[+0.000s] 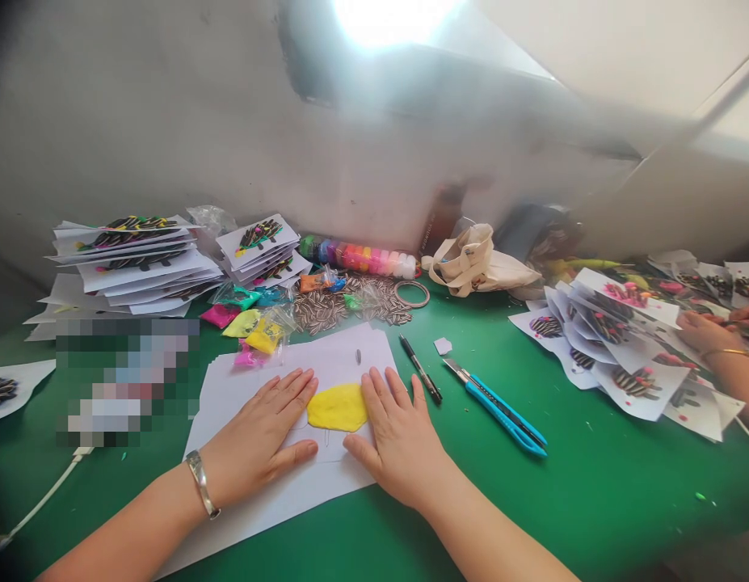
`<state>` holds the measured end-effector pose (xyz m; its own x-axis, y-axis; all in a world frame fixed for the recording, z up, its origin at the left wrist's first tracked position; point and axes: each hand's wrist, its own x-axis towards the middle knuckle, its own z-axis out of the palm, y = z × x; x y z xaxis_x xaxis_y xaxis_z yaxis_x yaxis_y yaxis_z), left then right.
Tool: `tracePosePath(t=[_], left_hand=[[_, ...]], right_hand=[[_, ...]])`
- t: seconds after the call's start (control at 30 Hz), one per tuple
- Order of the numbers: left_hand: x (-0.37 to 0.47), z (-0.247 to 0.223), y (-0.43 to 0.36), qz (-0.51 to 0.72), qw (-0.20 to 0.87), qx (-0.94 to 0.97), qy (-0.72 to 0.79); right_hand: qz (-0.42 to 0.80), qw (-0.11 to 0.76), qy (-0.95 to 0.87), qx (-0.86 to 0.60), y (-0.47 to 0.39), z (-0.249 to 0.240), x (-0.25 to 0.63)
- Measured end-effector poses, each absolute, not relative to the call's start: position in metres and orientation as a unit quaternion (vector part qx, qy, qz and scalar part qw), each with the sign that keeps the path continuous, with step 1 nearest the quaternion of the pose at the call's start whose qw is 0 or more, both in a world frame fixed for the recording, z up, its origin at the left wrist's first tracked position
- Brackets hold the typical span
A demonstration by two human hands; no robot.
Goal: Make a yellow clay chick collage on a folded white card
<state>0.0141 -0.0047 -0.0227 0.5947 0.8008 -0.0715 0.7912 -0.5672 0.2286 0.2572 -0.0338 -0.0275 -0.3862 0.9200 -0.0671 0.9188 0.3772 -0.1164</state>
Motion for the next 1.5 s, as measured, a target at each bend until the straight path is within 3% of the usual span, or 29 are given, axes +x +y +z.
tracePosePath(t=[1.5], left_hand=[[0.018, -0.022, -0.004, 0.001, 0.124, 0.878, 0.462]], right_hand=[[0.079, -0.020, -0.828, -0.555, -0.050, -0.030, 0.262]])
